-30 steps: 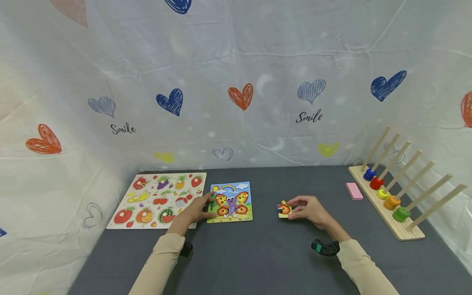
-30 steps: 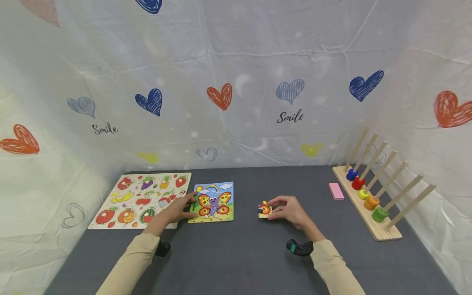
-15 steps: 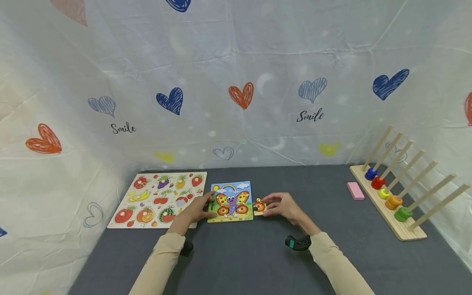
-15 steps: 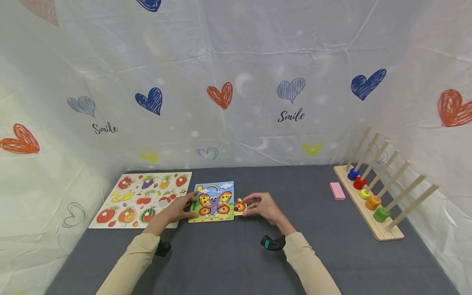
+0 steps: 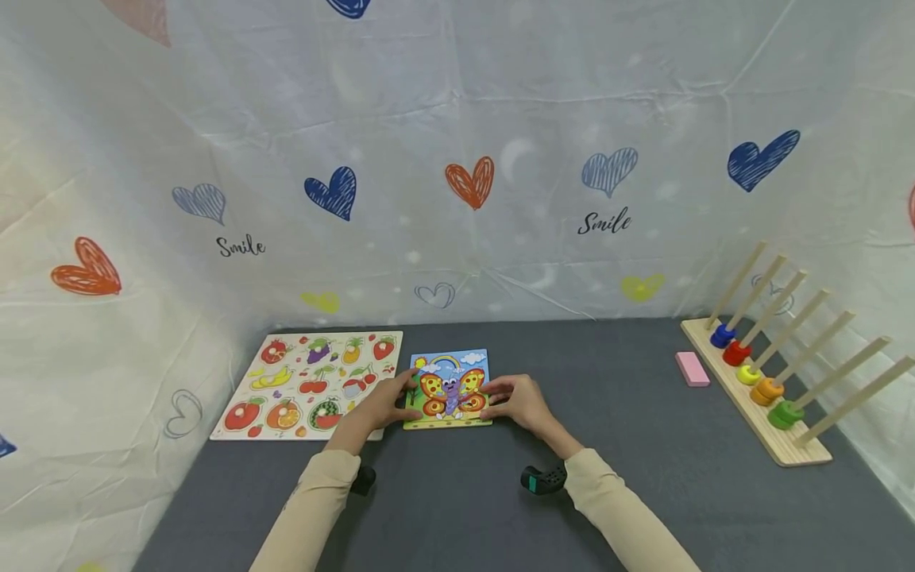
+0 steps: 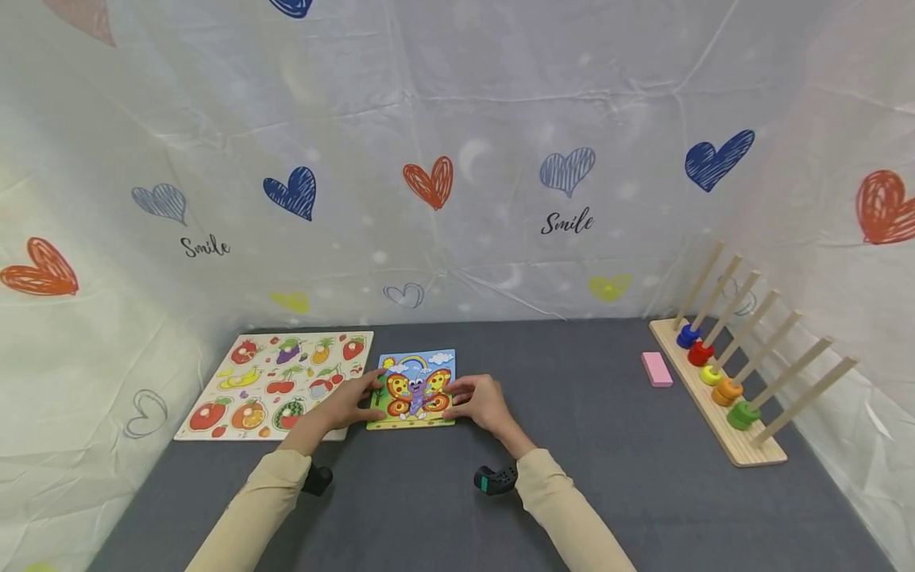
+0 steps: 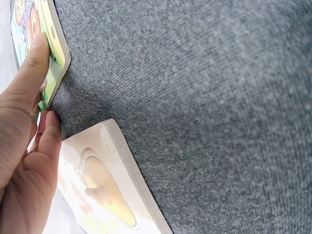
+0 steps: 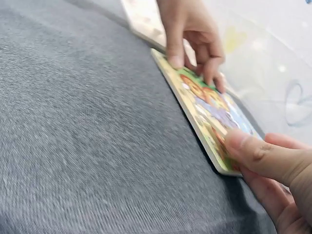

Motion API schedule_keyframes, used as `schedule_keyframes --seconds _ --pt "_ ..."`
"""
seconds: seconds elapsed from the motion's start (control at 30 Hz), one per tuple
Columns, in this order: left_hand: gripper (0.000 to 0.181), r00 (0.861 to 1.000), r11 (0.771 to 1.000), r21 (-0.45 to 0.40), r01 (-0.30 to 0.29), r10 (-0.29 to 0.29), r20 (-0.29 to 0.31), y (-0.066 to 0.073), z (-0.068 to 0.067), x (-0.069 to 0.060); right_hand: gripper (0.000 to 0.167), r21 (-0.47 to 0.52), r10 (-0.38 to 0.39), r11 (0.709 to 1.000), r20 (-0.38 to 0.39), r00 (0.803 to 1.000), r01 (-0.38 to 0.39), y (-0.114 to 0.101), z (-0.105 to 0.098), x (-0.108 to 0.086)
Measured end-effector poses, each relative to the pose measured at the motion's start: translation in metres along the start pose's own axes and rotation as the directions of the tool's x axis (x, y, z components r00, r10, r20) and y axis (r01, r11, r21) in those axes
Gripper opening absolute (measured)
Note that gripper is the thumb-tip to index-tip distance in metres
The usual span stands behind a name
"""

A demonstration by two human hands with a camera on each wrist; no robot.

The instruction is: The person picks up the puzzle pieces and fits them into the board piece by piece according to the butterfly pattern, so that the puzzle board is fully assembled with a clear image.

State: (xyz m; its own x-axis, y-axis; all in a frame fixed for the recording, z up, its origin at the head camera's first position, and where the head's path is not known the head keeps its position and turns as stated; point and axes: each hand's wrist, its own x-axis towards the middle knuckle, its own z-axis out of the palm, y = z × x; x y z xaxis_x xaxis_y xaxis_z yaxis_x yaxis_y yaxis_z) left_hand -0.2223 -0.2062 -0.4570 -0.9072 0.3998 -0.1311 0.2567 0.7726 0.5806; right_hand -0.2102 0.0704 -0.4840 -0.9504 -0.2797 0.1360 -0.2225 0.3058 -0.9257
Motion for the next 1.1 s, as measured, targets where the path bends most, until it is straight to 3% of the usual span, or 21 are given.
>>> schedule_keyframes --seconds 0.13,0.3,0.5,0.7,0.87,0.97,1.1 --pt "0.077 1.000 1.000 0.000 0.001 -0.001 0.000 0.000 -0.002 -0.001 0.035 -0.084 -0.043 0.996 -0.041 0.998 0.039 -0.005 0.007 0.003" --pt "0.077 1.000 1.000 -0.001 0.015 -0.015 -0.008 -0.001 -0.002 -0.001 0.033 -0.188 -0.019 0.982 -0.016 1.000 0.016 -0.012 0.013 0.008" --pt "0.077 1.000 1.000 -0.005 -0.018 0.018 0.005 0.000 0.001 -0.001 0.032 -0.306 -0.017 0.952 -0.009 1.000 0.013 -0.018 0.014 0.007" --pt "0.078 1.000 1.000 -0.006 0.017 -0.017 0.000 -0.002 -0.001 -0.002 0.033 -0.323 -0.045 0.945 0.039 0.998 0.055 -0.025 0.014 0.007" --pt "0.078 1.000 1.000 0.002 0.007 -0.007 -0.001 -0.002 -0.003 -0.004 0.040 -0.314 -0.052 0.947 0.070 0.996 0.072 -0.025 0.013 0.008" --pt "0.077 1.000 1.000 0.004 -0.007 0.007 0.000 -0.002 -0.003 -0.006 0.041 -0.301 -0.033 0.952 0.051 0.998 0.046 -0.026 0.012 0.007" --pt "0.077 1.000 1.000 0.005 -0.021 0.021 -0.004 -0.003 -0.003 -0.008 0.034 -0.209 -0.036 0.977 -0.007 0.999 0.034 -0.025 0.015 0.007"
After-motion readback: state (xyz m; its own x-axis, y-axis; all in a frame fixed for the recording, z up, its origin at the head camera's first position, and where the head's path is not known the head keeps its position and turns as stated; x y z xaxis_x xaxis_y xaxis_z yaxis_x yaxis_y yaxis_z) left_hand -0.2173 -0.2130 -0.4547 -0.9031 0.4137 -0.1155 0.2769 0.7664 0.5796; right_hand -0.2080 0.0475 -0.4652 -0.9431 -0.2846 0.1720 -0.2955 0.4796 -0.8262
